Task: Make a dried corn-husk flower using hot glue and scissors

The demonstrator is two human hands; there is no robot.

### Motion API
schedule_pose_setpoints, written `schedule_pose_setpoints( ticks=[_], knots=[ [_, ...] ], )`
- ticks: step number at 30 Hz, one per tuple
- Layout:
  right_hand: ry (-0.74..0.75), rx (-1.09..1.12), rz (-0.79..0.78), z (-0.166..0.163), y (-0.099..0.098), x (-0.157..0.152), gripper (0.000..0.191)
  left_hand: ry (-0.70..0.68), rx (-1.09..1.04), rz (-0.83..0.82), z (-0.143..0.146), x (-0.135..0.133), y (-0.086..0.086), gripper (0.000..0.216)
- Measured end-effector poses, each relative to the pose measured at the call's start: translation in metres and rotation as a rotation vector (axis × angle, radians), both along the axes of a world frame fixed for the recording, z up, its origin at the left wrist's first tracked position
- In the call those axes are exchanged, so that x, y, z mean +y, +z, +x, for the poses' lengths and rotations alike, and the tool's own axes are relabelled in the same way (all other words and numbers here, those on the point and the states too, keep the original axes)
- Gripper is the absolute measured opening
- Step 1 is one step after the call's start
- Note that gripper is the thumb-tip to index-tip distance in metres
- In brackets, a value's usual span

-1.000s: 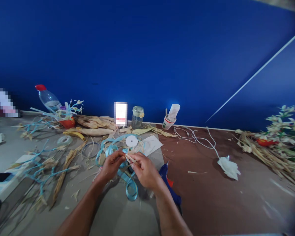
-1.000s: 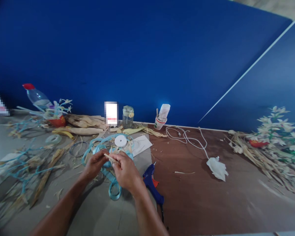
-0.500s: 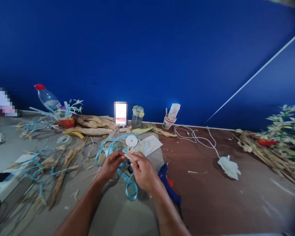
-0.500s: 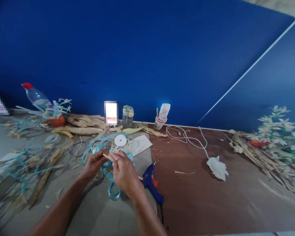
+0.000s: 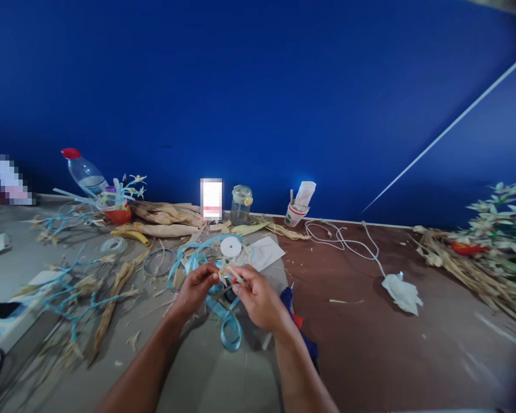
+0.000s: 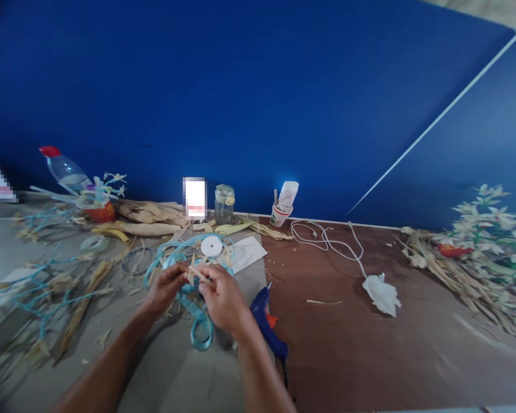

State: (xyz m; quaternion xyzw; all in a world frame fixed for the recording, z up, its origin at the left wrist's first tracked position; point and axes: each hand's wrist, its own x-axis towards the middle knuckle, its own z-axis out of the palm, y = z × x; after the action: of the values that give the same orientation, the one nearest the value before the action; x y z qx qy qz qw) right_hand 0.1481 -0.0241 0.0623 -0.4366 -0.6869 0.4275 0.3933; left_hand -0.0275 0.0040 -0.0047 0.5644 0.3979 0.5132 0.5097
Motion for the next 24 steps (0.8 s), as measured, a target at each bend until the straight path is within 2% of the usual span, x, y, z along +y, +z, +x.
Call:
schedule_pose_setpoints(
  ticks=[8, 13, 16, 21, 24],
  knots=[
    [-0.194, 0.019, 0.016, 0.005, 0.005, 0.000, 0.019, -0.035, -0.074, -0.070, -0.004, -0.001, -0.003, 0.028],
    [-0.136, 0.019, -0.087, 0.002, 0.007, -0.005, 0.029, 0.022, -0.101, -0.083, -0.002, -0.003, -0.005, 0.027],
    [-0.094, 0.064, -0.136, -0.004, 0.008, -0.004, 0.029, 0.003, -0.124, -0.096, 0.000, -0.003, -0.006, 0.027],
    [-0.129, 0.138, -0.117, -0.013, 0.004, 0.001, 0.023, -0.106, -0.098, -0.111, 0.002, -0.006, -0.009, 0.031],
    [-0.194, 0.103, -0.114, -0.012, -0.001, 0.003, 0.022, -0.099, -0.101, -0.096, 0.002, -0.007, -0.008, 0.028]
  ],
)
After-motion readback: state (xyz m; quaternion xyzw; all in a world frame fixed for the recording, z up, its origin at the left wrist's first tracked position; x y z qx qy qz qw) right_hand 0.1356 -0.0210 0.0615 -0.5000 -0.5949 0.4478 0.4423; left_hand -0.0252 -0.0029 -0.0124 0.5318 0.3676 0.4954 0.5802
